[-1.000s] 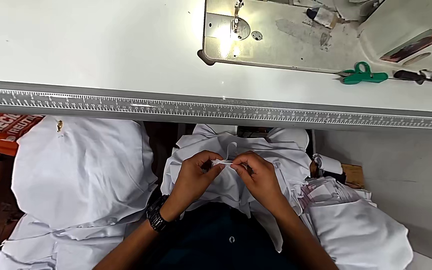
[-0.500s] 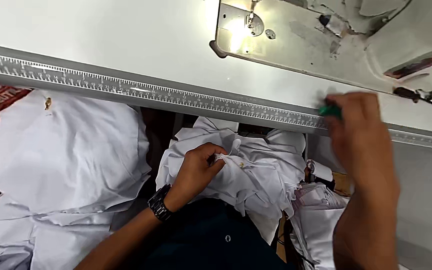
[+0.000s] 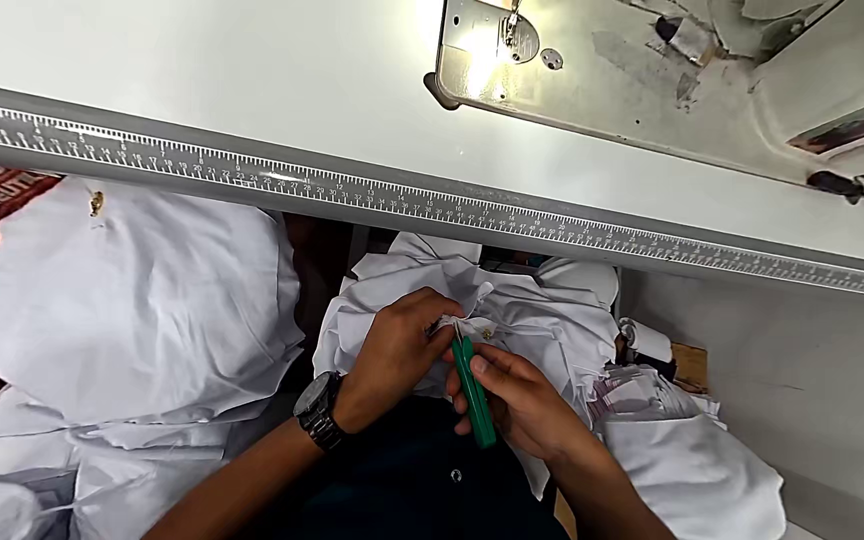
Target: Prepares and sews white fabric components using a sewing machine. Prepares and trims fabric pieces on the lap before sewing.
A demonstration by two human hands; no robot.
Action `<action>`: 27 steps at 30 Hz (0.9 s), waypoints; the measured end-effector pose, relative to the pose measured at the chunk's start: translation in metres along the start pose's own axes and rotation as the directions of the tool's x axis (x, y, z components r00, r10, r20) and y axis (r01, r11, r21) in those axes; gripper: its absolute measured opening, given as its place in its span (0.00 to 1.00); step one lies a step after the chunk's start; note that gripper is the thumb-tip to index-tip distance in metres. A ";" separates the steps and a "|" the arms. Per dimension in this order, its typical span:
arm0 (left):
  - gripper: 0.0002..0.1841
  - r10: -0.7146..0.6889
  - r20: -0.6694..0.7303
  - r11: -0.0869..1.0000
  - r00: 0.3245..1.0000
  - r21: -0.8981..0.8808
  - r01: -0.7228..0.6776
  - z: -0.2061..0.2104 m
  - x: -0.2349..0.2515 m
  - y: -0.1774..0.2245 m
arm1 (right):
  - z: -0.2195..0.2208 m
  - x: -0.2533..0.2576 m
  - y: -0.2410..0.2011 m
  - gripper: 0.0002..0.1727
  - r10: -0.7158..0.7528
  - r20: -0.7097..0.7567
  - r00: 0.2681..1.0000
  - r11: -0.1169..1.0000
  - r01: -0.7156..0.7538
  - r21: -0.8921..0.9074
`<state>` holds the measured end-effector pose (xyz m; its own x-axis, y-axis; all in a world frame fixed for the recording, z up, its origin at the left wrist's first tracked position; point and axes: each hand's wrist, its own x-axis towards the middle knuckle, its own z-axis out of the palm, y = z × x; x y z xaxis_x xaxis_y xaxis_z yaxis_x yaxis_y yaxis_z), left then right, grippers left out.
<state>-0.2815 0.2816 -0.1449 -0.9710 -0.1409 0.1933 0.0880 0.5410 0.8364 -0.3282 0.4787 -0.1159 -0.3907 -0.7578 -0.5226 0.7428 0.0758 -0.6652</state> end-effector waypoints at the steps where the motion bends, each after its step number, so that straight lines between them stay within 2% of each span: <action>1: 0.06 0.008 0.003 1.000 1.000 0.006 -0.008 0.000 0.000 0.000 | 0.000 0.000 0.000 0.17 0.004 -0.001 1.000 1.000 -0.004 0.004; 27: 0.06 0.014 0.017 1.000 1.000 0.023 -0.014 0.001 -0.001 0.000 | 0.000 0.000 0.000 0.16 0.002 -0.013 1.000 1.000 -0.001 0.012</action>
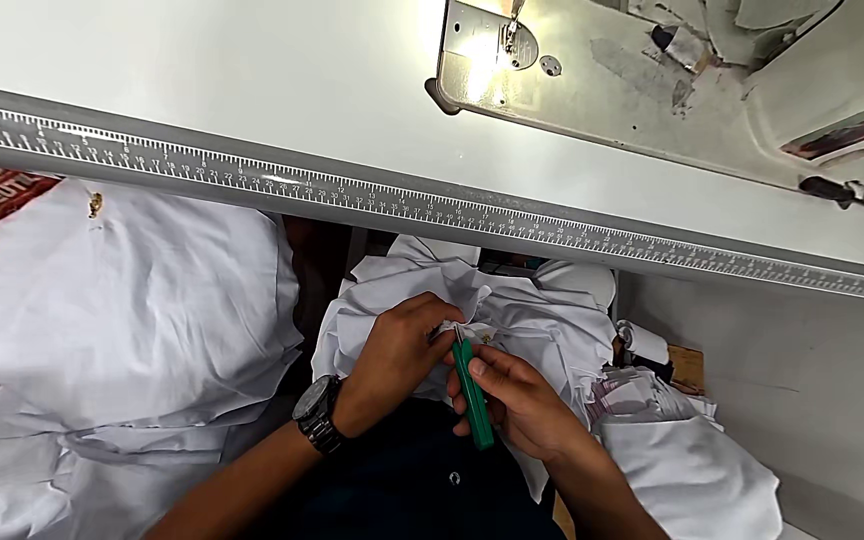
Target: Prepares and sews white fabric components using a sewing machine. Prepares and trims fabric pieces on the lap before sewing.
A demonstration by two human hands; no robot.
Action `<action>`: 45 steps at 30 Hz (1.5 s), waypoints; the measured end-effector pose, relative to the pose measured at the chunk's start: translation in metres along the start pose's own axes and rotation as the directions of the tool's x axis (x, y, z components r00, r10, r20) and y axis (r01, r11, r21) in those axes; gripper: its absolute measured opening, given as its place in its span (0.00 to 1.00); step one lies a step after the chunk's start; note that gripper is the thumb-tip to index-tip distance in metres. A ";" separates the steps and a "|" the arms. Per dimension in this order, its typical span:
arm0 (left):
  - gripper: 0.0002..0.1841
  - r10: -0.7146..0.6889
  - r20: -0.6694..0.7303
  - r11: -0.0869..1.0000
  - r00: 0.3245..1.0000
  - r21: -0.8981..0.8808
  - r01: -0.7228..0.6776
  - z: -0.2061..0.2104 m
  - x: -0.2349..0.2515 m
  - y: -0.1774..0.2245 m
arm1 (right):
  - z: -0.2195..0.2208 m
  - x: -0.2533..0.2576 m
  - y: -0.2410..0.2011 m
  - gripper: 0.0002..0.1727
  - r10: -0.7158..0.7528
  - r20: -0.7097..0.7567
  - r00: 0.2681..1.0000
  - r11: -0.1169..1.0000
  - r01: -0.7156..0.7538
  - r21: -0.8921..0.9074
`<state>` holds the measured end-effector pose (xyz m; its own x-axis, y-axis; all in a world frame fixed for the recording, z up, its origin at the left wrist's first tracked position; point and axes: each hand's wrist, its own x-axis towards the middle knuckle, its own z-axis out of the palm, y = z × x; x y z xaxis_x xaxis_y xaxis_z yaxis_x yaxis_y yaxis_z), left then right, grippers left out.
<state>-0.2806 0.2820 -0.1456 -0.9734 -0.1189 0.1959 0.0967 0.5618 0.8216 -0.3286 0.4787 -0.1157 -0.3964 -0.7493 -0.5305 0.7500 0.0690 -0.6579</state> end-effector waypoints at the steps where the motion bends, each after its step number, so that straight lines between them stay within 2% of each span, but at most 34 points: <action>1: 0.06 0.003 -0.001 1.000 1.000 0.003 -0.003 0.000 0.000 0.000 | 0.000 0.000 0.000 0.16 -0.005 -0.008 1.000 1.000 0.005 -0.008; 5: 0.06 0.006 0.004 1.000 1.000 0.015 -0.006 0.000 0.000 0.000 | 0.002 0.002 0.002 0.15 -0.006 -0.035 0.999 0.999 0.005 -0.031; 11: 0.05 -0.003 0.012 1.000 1.000 0.014 0.003 0.000 -0.001 0.000 | -0.003 0.008 0.013 0.13 -0.028 -0.032 0.999 0.999 0.030 0.043; 32: 0.05 -0.094 0.042 0.994 0.995 -0.056 0.096 -0.005 0.000 -0.009 | -0.002 0.012 0.023 0.14 -0.057 -0.004 0.998 0.994 0.057 0.098; 39: 0.06 -0.078 0.069 0.995 0.995 -0.053 0.081 -0.005 0.000 -0.008 | -0.006 0.014 0.022 0.14 -0.055 -0.015 0.998 0.998 0.055 0.000; 41: 0.05 -0.088 0.061 0.994 0.994 -0.056 0.091 -0.005 -0.001 -0.009 | -0.009 0.007 0.020 0.17 -0.122 0.021 0.992 0.986 0.124 -0.109; 43: 0.04 -0.102 0.038 0.991 0.994 -0.084 0.105 -0.005 -0.001 -0.014 | -0.020 -0.012 0.001 0.22 -0.342 0.001 0.940 0.889 0.324 -0.325; 44: 0.05 -0.116 0.023 0.987 0.993 -0.108 0.118 -0.007 -0.001 -0.017 | -0.029 -0.023 -0.017 0.22 -0.498 -0.057 0.865 0.774 0.413 -0.480; 45: 0.05 -0.133 0.014 0.981 0.991 -0.143 0.134 -0.008 -0.002 -0.020 | -0.041 -0.033 -0.040 0.20 -0.670 -0.111 0.734 0.599 0.445 -0.666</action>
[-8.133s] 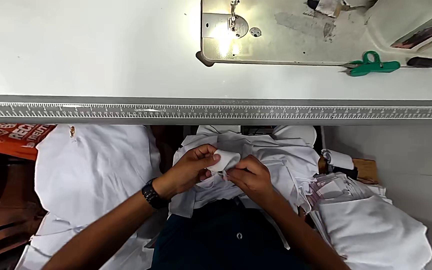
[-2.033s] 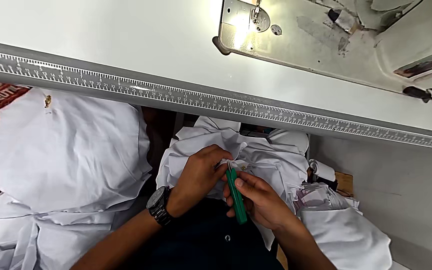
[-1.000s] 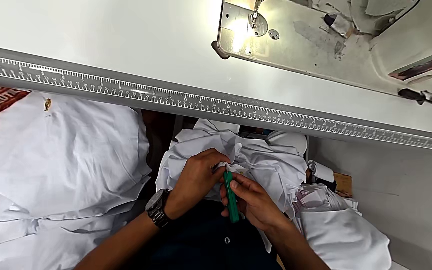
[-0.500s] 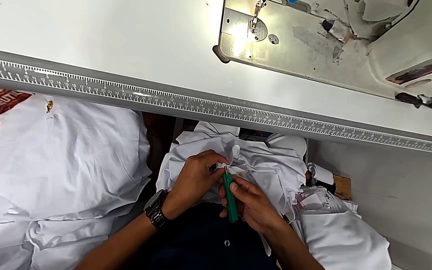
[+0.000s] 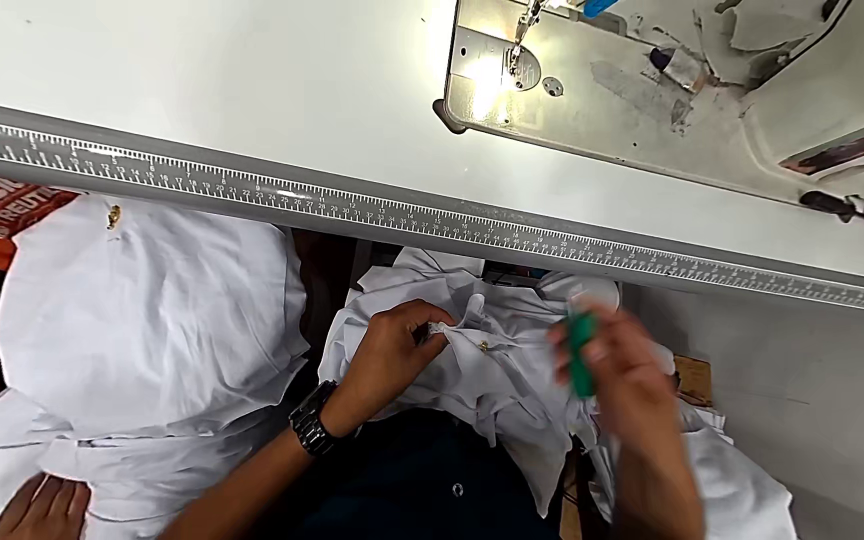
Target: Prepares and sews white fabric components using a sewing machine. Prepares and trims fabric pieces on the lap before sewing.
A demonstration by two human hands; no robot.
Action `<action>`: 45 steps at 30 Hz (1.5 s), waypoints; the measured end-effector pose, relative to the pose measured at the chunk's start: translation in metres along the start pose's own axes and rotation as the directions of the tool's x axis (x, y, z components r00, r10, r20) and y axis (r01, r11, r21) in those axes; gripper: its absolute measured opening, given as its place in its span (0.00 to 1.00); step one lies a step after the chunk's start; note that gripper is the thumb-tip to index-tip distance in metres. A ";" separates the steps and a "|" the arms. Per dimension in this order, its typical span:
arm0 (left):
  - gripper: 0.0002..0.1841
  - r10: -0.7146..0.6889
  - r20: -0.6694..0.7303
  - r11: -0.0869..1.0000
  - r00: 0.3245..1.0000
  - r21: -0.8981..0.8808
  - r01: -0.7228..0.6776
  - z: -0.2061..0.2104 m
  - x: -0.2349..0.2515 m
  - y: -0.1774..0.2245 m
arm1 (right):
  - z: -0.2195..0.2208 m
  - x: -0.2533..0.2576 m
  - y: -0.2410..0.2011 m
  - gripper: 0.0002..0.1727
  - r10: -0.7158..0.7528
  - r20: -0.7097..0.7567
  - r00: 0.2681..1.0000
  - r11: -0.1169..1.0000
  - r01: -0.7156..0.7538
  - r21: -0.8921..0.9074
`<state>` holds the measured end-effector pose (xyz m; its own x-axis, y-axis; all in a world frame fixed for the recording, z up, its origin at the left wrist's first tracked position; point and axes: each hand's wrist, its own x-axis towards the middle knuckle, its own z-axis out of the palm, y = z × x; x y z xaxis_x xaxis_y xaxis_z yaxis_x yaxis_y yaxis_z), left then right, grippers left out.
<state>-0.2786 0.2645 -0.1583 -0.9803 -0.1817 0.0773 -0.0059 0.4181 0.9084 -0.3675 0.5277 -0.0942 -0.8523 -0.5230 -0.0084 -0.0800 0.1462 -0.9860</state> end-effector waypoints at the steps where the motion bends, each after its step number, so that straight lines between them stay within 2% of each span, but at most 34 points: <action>1: 0.05 -0.028 -0.002 0.999 1.000 -0.045 0.028 -0.002 -0.001 -0.002 | -0.025 0.014 -0.008 0.19 -0.154 -0.160 0.975 0.958 0.108 -0.266; 2: 0.06 -0.065 0.003 0.994 0.998 -0.085 0.065 -0.003 -0.001 -0.002 | -0.052 0.031 -0.013 0.20 -0.300 -0.249 0.921 0.830 0.124 -0.544; 3: 0.06 -0.108 0.007 0.987 0.994 -0.122 0.108 -0.005 -0.001 -0.001 | -0.075 0.049 -0.015 0.23 -0.397 -0.271 0.877 0.658 0.066 -0.750; 4: 0.06 -0.146 0.019 0.978 0.989 -0.151 0.147 -0.007 -0.001 0.000 | -0.094 0.067 -0.017 0.24 -0.427 -0.250 0.869 0.500 -0.003 -0.866; 6: 0.06 -0.194 0.047 0.964 0.980 -0.177 0.200 -0.010 0.000 0.003 | -0.110 0.092 -0.017 0.21 -0.449 -0.199 0.871 0.316 -0.053 -0.947; 7: 0.05 -0.207 0.052 0.961 0.977 -0.176 0.213 -0.011 0.000 0.004 | -0.107 0.095 -0.019 0.21 -0.465 -0.179 0.867 0.277 -0.050 -0.960; 8: 0.05 -0.214 0.048 0.960 0.976 -0.173 0.219 -0.011 -0.001 0.006 | -0.094 0.091 -0.024 0.20 -0.493 -0.169 0.853 0.294 -0.019 -0.956; 10: 0.05 -0.233 0.035 0.955 0.972 -0.179 0.235 -0.010 -0.002 0.007 | -0.038 0.062 -0.027 0.16 -0.530 -0.162 0.833 0.448 0.113 -0.887; 12: 0.05 -0.250 0.022 0.948 0.968 -0.196 0.249 -0.007 -0.004 0.007 | 0.041 0.021 -0.010 0.15 -0.433 -0.107 0.895 0.612 0.204 -0.764; 14: 0.05 -0.249 0.011 0.948 0.968 -0.199 0.247 -0.006 -0.003 0.007 | 0.102 0.003 0.027 0.18 -0.396 -0.075 0.915 0.646 0.220 -0.731; 16: 0.06 -0.234 -0.007 0.955 0.972 -0.190 0.229 -0.005 -0.005 0.007 | 0.121 0.003 0.059 0.12 -0.454 -0.122 0.882 0.635 0.225 -0.739; 18: 0.07 -0.211 -0.019 0.965 0.977 -0.164 0.205 -0.005 -0.007 0.006 | 0.113 0.008 0.061 0.09 -0.455 -0.149 0.878 0.695 0.245 -0.676; 20: 0.07 -0.198 -0.012 0.971 0.980 -0.138 0.194 -0.007 -0.008 0.007 | 0.098 0.007 0.046 0.11 -0.353 -0.120 0.928 0.774 0.218 -0.594; 23: 0.06 -0.198 -0.011 0.973 0.980 -0.126 0.195 -0.008 -0.008 0.011 | 0.076 0.014 0.035 0.10 -0.179 0.003 0.984 0.862 0.159 -0.482; 26: 0.05 -0.189 -0.029 0.973 0.981 -0.141 0.183 -0.008 -0.007 0.009 | 0.064 0.024 0.041 0.14 -0.195 0.095 0.976 0.873 0.217 -0.436; 29: 0.05 -0.165 -0.019 0.977 0.986 -0.137 0.161 -0.012 -0.010 0.010 | 0.053 0.033 0.045 0.15 -0.194 0.203 0.960 0.891 0.259 -0.374; 34: 0.05 -0.140 0.008 0.984 0.990 -0.108 0.140 -0.016 -0.011 0.015 | 0.037 0.055 0.060 0.12 -0.115 0.386 0.915 0.985 0.157 -0.078; 38: 0.06 -0.133 0.002 0.985 0.991 -0.111 0.132 -0.019 -0.011 0.018 | 0.037 0.056 0.046 0.08 -0.108 0.331 0.938 0.991 0.128 -0.042; 45: 0.04 -0.101 -0.046 0.981 0.994 -0.169 0.092 -0.021 -0.009 0.020 | 0.033 0.048 0.028 0.07 -0.167 0.301 0.939 0.973 0.206 -0.105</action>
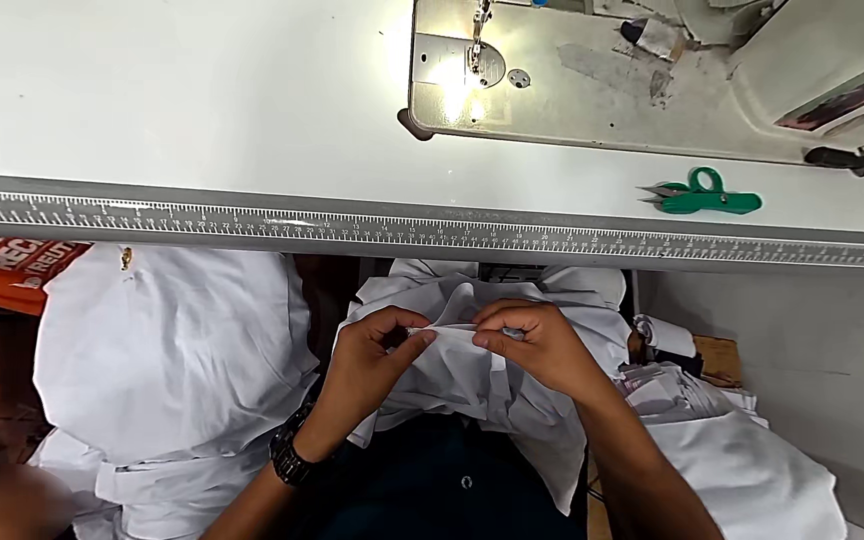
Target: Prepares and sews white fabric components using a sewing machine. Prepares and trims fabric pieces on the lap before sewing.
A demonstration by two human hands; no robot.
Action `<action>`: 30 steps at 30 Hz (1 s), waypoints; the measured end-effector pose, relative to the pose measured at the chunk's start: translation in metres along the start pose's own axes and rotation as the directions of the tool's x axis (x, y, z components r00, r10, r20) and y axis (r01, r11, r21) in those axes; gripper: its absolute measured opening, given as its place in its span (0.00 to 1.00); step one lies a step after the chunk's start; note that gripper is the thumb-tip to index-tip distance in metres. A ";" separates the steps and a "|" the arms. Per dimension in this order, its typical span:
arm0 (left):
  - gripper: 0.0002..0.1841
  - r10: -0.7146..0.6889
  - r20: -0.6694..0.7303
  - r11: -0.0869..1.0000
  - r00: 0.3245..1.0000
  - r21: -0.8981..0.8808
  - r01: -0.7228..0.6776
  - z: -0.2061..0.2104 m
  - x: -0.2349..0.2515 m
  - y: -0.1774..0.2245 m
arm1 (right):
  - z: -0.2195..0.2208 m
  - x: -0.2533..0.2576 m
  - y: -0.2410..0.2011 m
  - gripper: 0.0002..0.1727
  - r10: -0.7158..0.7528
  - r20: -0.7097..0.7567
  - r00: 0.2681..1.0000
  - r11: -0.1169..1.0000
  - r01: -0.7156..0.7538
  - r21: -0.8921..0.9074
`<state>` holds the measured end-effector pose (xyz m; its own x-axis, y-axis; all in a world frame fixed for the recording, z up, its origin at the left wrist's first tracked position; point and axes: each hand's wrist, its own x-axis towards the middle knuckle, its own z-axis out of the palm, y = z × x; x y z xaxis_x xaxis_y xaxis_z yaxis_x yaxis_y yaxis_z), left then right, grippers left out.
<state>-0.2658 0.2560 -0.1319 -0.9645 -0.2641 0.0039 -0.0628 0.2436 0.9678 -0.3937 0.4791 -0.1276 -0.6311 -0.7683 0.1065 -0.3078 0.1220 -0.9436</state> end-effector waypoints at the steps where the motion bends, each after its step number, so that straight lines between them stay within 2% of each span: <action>1: 0.04 0.007 -0.001 1.000 1.000 0.004 -0.007 0.000 0.000 0.000 | 0.001 0.000 0.000 0.06 -0.001 -0.011 1.000 1.000 0.001 -0.010; 7: 0.04 0.044 0.009 0.999 0.999 0.027 -0.044 -0.002 0.000 0.003 | 0.006 0.001 -0.002 0.04 0.032 -0.090 0.995 0.999 -0.036 -0.037; 10: 0.05 0.097 0.027 0.995 0.995 -0.002 -0.097 -0.003 0.001 0.003 | 0.004 0.002 -0.006 0.07 0.032 -0.056 0.998 0.998 -0.035 -0.059; 12: 0.05 0.121 0.041 0.993 0.992 -0.006 -0.121 -0.004 0.001 0.004 | 0.000 0.004 -0.010 0.09 -0.018 -0.003 1.000 0.990 0.018 -0.141; 16: 0.05 0.162 0.062 0.987 0.985 0.006 -0.162 -0.007 0.001 0.008 | -0.009 0.012 -0.015 0.06 -0.206 0.126 0.970 0.921 0.236 -0.310; 18: 0.05 0.191 0.098 0.981 0.977 0.013 -0.193 -0.012 0.001 0.009 | -0.013 0.022 -0.013 0.07 -0.308 0.199 0.930 0.889 0.356 -0.288; 20: 0.06 0.217 0.149 0.974 0.965 0.037 -0.225 -0.019 0.002 0.011 | -0.015 0.035 -0.009 0.09 -0.384 0.291 0.876 0.876 0.445 -0.187; 23: 0.07 0.238 0.195 0.963 0.951 0.076 -0.257 -0.027 0.003 0.013 | -0.014 0.048 -0.003 0.07 -0.428 0.357 0.830 0.885 0.465 -0.018; 25: 0.07 0.249 0.199 0.958 0.948 0.094 -0.271 -0.032 0.001 0.012 | -0.013 0.049 -0.003 0.06 -0.434 0.348 0.831 0.888 0.460 0.011; 27: 0.07 0.273 0.168 0.946 0.947 0.132 -0.296 -0.035 -0.001 0.013 | -0.013 0.044 -0.013 0.05 -0.413 0.304 0.858 0.885 0.457 -0.088; 30: 0.09 0.380 0.117 0.871 0.918 0.288 -0.397 -0.033 -0.005 0.014 | -0.010 0.033 -0.034 0.05 -0.371 0.240 0.897 0.833 0.436 -0.340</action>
<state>-0.2533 0.2296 -0.1099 -0.9390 -0.0408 0.3415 0.2543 0.5861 0.7693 -0.4111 0.4561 -0.0889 -0.2810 -0.8852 0.3707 -0.7735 -0.0198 -0.6334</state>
